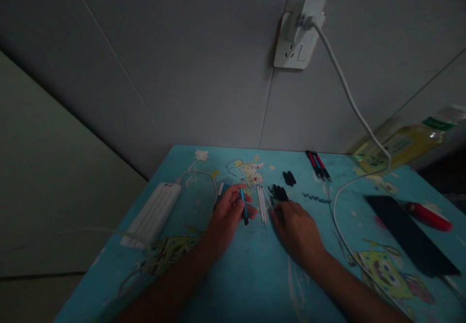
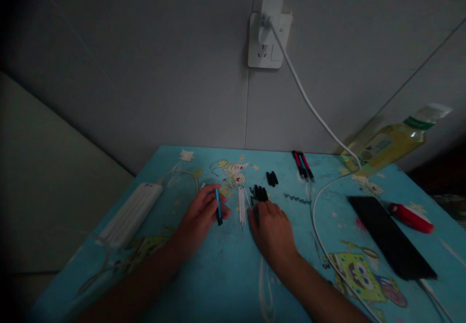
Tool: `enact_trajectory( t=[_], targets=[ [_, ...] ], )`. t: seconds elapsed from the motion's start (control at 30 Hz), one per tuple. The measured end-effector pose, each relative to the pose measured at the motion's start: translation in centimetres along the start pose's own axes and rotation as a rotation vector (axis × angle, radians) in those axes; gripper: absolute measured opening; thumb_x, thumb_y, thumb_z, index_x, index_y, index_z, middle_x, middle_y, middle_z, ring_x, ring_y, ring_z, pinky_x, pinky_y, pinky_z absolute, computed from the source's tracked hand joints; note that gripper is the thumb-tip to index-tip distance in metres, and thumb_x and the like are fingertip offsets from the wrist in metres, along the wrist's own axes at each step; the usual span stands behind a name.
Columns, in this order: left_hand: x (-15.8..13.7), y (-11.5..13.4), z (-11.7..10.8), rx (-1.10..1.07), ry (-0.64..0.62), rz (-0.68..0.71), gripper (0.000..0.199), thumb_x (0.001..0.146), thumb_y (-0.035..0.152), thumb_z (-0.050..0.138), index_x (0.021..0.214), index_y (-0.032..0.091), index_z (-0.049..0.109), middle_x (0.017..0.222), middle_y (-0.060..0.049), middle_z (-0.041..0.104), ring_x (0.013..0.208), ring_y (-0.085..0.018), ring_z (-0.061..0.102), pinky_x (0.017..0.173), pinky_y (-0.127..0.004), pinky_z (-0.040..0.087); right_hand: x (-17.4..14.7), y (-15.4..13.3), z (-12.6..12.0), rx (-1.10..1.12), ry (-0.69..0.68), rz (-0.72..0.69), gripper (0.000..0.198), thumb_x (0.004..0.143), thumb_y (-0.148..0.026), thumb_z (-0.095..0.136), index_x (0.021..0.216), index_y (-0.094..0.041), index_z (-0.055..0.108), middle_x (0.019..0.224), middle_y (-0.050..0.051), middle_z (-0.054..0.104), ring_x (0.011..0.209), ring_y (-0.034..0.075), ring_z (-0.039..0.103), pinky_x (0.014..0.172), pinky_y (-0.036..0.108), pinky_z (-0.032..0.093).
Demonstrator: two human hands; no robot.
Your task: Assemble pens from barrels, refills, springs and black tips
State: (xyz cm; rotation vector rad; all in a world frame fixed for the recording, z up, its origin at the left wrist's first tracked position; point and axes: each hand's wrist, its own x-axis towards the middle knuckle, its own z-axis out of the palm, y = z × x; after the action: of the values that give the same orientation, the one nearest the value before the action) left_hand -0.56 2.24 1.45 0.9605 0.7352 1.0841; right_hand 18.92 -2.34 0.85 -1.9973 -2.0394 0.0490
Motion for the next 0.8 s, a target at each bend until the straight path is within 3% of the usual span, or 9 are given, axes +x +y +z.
enact_trajectory(
  t=[0.2,0.47,0.67,0.73,0.8],
  targets=[
    [0.4,-0.1,0.2,-0.045,0.051,0.029,0.029,0.086,0.023,0.062,0.113,0.020,0.052,0.097,-0.002,0.058,0.060,-0.009,0.057,0.052,-0.023,0.044,0.3,-0.1,0.5,-0.202,-0.046,0.030,0.020,0.100,-0.025,0.043,0.089,-0.019,0.058,0.091,0.009,0.065,0.082,0.022,0.064,0.061,0.029,0.046],
    [0.7,-0.3,-0.4,-0.198,0.050,-0.081,0.026,0.079,0.017,0.060,0.104,0.020,0.053,0.083,0.002,0.057,0.052,-0.006,0.050,0.046,-0.018,0.035,0.1,-0.1,0.6,-0.307,-0.071,0.005,0.017,0.100,-0.021,0.042,0.091,-0.017,0.056,0.094,0.011,0.063,0.084,0.024,0.065,0.050,0.027,0.045],
    [0.7,-0.1,-0.1,-0.262,-0.007,-0.179,0.024,0.089,0.042,0.059,0.099,0.021,0.054,0.066,0.007,0.048,0.040,-0.004,0.036,0.037,-0.016,0.025,0.2,0.1,0.4,-0.276,-0.097,0.032,0.018,0.101,-0.024,0.042,0.094,-0.017,0.057,0.095,0.011,0.062,0.087,0.026,0.066,0.051,0.028,0.047],
    [0.3,0.0,-0.1,-0.250,-0.010,-0.139,0.028,0.092,0.049,0.055,0.096,0.021,0.057,0.056,0.010,0.036,0.035,-0.004,0.023,0.035,-0.017,0.019,0.1,0.2,0.4,-0.267,-0.105,0.032,0.016,0.100,-0.022,0.043,0.094,-0.017,0.057,0.096,0.012,0.062,0.084,0.025,0.067,0.052,0.028,0.047],
    [-0.5,-0.1,-0.8,-0.172,0.025,0.009,0.037,0.093,0.056,0.051,0.087,0.021,0.060,0.050,0.010,0.027,0.036,-0.005,0.017,0.036,-0.018,0.018,0.0,0.3,0.5,-0.263,-0.110,0.034,0.014,0.100,-0.021,0.044,0.094,-0.017,0.056,0.095,0.011,0.062,0.078,0.024,0.067,0.052,0.028,0.047]
  ],
)
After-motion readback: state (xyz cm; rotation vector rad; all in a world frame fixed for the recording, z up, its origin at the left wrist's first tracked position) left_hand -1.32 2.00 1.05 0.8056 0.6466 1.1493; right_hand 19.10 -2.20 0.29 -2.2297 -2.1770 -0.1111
